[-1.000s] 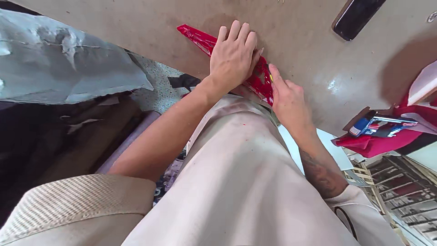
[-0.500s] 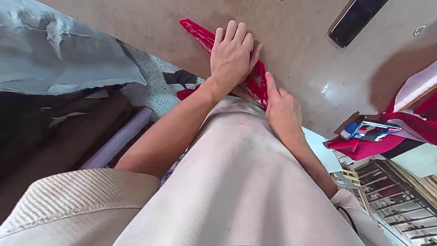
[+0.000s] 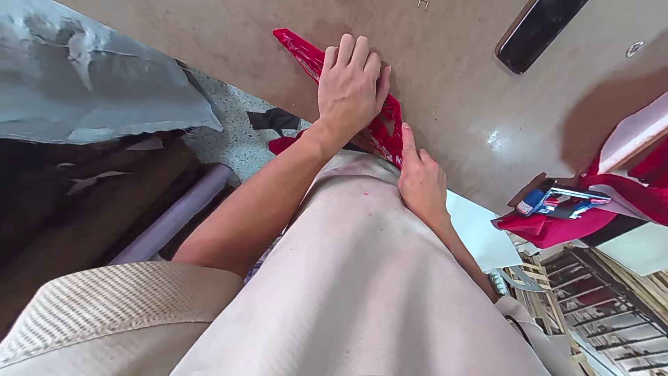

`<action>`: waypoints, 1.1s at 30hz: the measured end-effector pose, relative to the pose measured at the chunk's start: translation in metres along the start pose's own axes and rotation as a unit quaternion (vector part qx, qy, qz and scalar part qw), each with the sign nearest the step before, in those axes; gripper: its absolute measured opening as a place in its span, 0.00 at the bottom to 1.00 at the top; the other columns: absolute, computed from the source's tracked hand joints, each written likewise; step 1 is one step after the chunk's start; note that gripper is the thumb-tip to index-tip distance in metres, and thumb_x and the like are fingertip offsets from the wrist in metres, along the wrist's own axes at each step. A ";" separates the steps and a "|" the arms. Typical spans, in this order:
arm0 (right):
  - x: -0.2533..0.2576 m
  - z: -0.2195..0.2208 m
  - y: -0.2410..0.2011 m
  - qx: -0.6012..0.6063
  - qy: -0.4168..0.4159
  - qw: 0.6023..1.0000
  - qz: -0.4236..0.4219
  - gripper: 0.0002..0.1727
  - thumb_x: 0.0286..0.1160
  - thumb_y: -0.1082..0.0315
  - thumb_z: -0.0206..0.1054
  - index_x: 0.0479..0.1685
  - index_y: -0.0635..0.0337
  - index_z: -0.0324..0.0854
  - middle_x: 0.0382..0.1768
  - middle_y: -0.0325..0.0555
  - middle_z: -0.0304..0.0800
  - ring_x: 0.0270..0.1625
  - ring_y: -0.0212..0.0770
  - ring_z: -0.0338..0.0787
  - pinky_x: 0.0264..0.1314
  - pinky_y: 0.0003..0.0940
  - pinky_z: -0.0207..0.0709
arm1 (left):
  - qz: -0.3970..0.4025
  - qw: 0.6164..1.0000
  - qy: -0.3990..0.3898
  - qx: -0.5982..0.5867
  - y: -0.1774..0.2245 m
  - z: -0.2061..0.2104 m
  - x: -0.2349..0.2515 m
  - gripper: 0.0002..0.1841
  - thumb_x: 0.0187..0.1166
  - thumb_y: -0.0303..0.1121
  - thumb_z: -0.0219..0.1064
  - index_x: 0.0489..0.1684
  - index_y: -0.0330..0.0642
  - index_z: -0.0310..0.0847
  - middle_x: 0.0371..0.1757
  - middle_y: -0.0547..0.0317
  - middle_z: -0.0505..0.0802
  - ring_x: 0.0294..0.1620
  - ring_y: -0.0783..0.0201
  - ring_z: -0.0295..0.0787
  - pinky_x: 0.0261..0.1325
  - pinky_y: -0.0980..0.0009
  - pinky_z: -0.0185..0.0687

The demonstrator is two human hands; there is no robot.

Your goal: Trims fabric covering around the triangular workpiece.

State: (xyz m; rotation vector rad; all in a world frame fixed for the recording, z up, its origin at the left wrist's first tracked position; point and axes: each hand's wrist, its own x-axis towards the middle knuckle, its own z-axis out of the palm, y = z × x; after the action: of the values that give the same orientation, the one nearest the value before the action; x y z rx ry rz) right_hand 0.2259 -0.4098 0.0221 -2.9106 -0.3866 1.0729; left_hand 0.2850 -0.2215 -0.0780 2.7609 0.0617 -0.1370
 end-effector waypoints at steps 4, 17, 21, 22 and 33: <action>-0.007 0.006 0.006 0.010 -0.006 1.000 -0.012 0.37 0.86 0.67 0.51 0.97 0.38 0.51 0.34 0.51 0.86 0.28 0.50 0.88 0.27 0.44 0.81 | -0.002 1.000 0.013 0.002 0.001 0.002 -0.001 0.24 0.89 0.49 0.51 0.33 0.40 0.83 0.49 0.45 0.88 0.59 0.43 0.82 0.58 0.50 0.73; -0.031 0.017 0.017 -0.018 -0.018 1.000 -0.010 0.38 0.86 0.66 0.48 0.97 0.31 0.47 0.40 0.55 0.86 0.25 0.50 0.86 0.25 0.45 0.78 | -0.006 1.000 0.002 0.012 0.001 0.004 -0.001 0.26 0.90 0.52 0.47 0.37 0.40 0.83 0.51 0.45 0.89 0.61 0.43 0.83 0.61 0.47 0.73; -0.035 0.022 0.019 -0.025 -0.021 0.999 -0.008 0.38 0.86 0.66 0.49 0.97 0.33 0.48 0.39 0.54 0.86 0.25 0.50 0.87 0.26 0.45 0.79 | -0.009 1.000 0.009 0.007 0.001 0.004 -0.002 0.25 0.90 0.51 0.48 0.37 0.41 0.84 0.51 0.46 0.90 0.61 0.43 0.83 0.60 0.47 0.72; -0.036 0.025 0.022 -0.021 -0.031 0.999 -0.005 0.38 0.85 0.66 0.49 0.97 0.34 0.49 0.40 0.55 0.87 0.27 0.51 0.88 0.27 0.45 0.80 | -0.011 1.000 0.013 0.004 0.000 0.005 -0.002 0.25 0.90 0.51 0.48 0.36 0.41 0.84 0.51 0.46 0.90 0.61 0.43 0.84 0.60 0.46 0.72; -0.030 0.009 0.026 0.115 0.187 0.975 -0.034 0.31 0.89 0.59 0.57 0.92 0.41 0.63 0.35 0.50 0.89 0.21 0.44 0.84 0.19 0.42 0.77 | -0.022 1.000 -0.004 -0.009 0.002 0.004 -0.004 0.27 0.90 0.52 0.45 0.40 0.42 0.86 0.51 0.48 0.93 0.60 0.45 0.87 0.65 0.44 0.74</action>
State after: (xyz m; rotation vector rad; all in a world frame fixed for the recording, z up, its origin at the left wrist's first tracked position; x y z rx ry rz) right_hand 0.2047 -0.4430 0.0318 -2.7780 -0.3186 0.5011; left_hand 0.2804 -0.2250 -0.0805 2.7427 0.1198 -0.1595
